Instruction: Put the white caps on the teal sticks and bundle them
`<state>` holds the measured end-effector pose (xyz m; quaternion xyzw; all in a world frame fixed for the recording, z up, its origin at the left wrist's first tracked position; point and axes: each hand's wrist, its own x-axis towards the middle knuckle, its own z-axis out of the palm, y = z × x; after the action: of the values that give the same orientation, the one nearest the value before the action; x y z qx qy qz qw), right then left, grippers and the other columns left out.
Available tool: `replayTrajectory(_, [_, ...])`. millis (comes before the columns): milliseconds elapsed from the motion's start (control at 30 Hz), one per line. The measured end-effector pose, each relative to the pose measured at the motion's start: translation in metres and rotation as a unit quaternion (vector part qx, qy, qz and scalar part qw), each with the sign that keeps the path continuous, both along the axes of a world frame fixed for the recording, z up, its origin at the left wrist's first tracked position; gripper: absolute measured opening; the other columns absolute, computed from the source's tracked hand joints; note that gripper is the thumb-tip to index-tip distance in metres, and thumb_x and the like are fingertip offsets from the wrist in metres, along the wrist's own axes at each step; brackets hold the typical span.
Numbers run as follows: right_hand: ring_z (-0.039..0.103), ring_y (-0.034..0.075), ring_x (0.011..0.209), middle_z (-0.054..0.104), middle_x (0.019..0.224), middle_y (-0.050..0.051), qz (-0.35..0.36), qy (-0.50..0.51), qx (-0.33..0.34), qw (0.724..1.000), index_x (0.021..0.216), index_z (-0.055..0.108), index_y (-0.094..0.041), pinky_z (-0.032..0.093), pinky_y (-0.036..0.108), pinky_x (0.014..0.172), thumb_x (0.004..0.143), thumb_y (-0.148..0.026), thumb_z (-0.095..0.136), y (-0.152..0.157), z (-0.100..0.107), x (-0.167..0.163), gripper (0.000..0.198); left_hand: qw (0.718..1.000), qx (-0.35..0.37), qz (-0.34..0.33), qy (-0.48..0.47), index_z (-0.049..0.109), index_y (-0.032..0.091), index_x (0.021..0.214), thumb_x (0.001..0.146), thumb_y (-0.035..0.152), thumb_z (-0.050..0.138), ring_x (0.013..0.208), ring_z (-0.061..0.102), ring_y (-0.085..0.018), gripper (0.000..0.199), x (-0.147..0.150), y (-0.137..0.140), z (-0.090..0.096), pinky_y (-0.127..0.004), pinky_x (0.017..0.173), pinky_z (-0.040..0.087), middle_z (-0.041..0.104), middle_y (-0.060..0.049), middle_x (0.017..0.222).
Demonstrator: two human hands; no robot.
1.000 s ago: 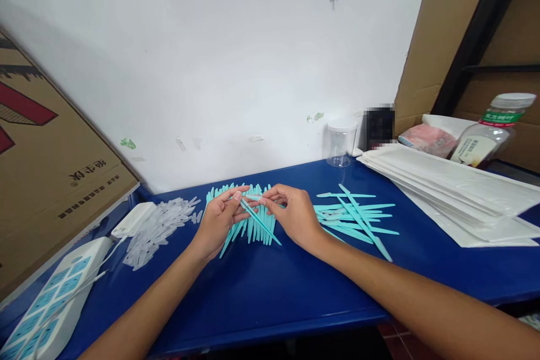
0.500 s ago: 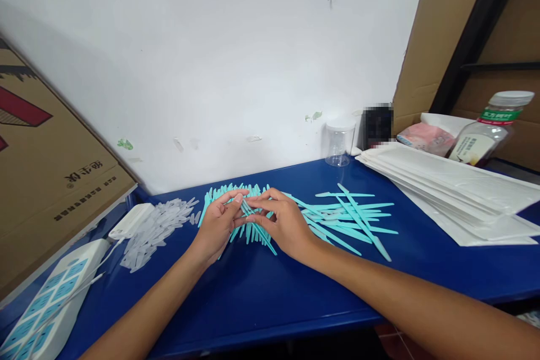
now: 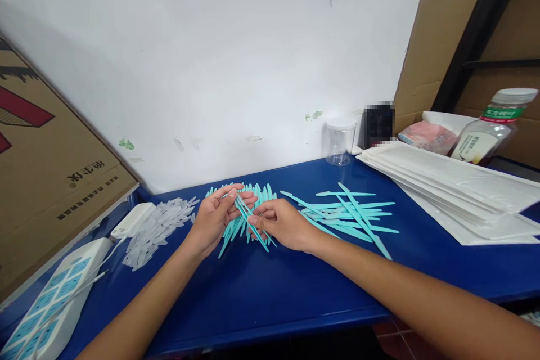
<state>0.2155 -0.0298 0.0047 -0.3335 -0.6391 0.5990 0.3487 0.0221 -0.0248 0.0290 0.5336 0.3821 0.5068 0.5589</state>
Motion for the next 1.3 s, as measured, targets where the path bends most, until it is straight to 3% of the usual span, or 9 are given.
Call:
replayTrajectory(167, [0.077, 0.025, 0.083, 0.077, 0.09, 0.011, 0.074, 0.01, -0.042, 0.996, 0.091, 0.077, -0.01, 0.06, 0.033, 0.073, 0.085, -0.056, 0.072, -0.003, 0.003, 0.001, 0.046, 1.0, 0.002, -0.025, 0.006, 0.065, 0.015, 0.117, 0.093, 0.044, 0.066, 0.109, 0.071, -0.032, 0.038, 0.002, -0.002, 0.001, -0.048, 0.098, 0.054, 0.075, -0.017, 0.113])
replayTrajectory(600, [0.077, 0.025, 0.077, 0.077, 0.092, 0.015, 0.084, 0.022, -0.051, 0.995, 0.09, 0.076, -0.008, 0.061, 0.035, 0.071, 0.081, -0.06, 0.075, -0.002, 0.003, 0.001, 0.053, 0.998, 0.012, -0.045, 0.042, 0.065, 0.018, 0.123, 0.093, 0.044, 0.066, 0.102, 0.074, -0.03, 0.04, 0.001, -0.004, 0.004, -0.042, 0.088, 0.059, 0.074, -0.017, 0.118])
replayTrajectory(733, [0.075, 0.023, 0.079, 0.076, 0.093, 0.012, 0.082, 0.021, -0.015, 0.996, 0.091, 0.075, -0.011, 0.057, 0.033, 0.07, 0.083, -0.057, 0.073, -0.003, 0.003, -0.001, 0.047, 0.996, 0.042, -0.043, 0.064, 0.067, 0.018, 0.118, 0.093, 0.04, 0.067, 0.104, 0.074, -0.029, 0.033, 0.001, -0.006, 0.007, -0.039, 0.089, 0.059, 0.076, -0.015, 0.114])
replayTrajectory(867, [0.066, 0.017, 0.071, 0.073, 0.077, 0.006, 0.05, -0.012, 0.073, 0.996, 0.08, 0.073, -0.013, 0.047, 0.028, 0.065, 0.085, -0.053, 0.073, -0.004, 0.001, -0.002, 0.041, 0.989, 0.1, -0.053, 0.093, 0.069, 0.019, 0.116, 0.093, 0.035, 0.068, 0.106, 0.073, -0.029, 0.028, 0.002, -0.013, 0.014, -0.038, 0.084, 0.061, 0.077, -0.013, 0.111])
replayTrajectory(1000, [0.044, 0.01, 0.058, 0.054, 0.06, -0.003, 0.02, -0.045, 0.139, 0.989, 0.069, 0.066, -0.015, 0.034, 0.026, 0.057, 0.087, -0.052, 0.072, -0.004, 0.0, -0.002, 0.042, 0.974, 0.161, -0.058, 0.147, 0.076, 0.018, 0.108, 0.095, 0.032, 0.066, 0.103, 0.074, -0.028, 0.022, 0.003, -0.021, 0.018, -0.037, 0.087, 0.061, 0.078, -0.012, 0.108])
replayTrajectory(1067, [0.037, 0.01, 0.056, 0.045, 0.057, -0.005, 0.019, -0.054, 0.155, 0.986, 0.066, 0.062, -0.015, 0.03, 0.026, 0.055, 0.087, -0.053, 0.072, -0.004, 0.0, -0.001, 0.044, 0.971, 0.165, -0.054, 0.163, 0.075, 0.02, 0.115, 0.095, 0.032, 0.066, 0.102, 0.074, -0.027, 0.025, 0.003, -0.023, 0.018, -0.034, 0.082, 0.062, 0.078, -0.01, 0.109])
replayTrajectory(1167, [0.039, 0.011, 0.058, 0.049, 0.06, -0.004, 0.031, -0.06, 0.16, 0.985, 0.071, 0.065, -0.016, 0.031, 0.026, 0.055, 0.087, -0.056, 0.07, -0.004, 0.001, 0.0, 0.044, 0.975, 0.154, -0.044, 0.152, 0.064, 0.025, 0.134, 0.094, 0.032, 0.067, 0.098, 0.075, -0.025, 0.041, 0.003, -0.024, 0.016, -0.032, 0.076, 0.062, 0.077, -0.009, 0.113])
replayTrajectory(1300, [0.05, 0.014, 0.062, 0.058, 0.065, 0.0, 0.039, -0.068, 0.162, 0.984, 0.076, 0.07, -0.016, 0.037, 0.026, 0.058, 0.087, -0.058, 0.068, -0.004, 0.002, 0.0, 0.044, 0.969, 0.17, -0.039, 0.174, 0.072, 0.022, 0.123, 0.093, 0.034, 0.067, 0.099, 0.075, -0.026, 0.032, 0.002, -0.023, 0.016, -0.034, 0.081, 0.062, 0.078, -0.01, 0.111])
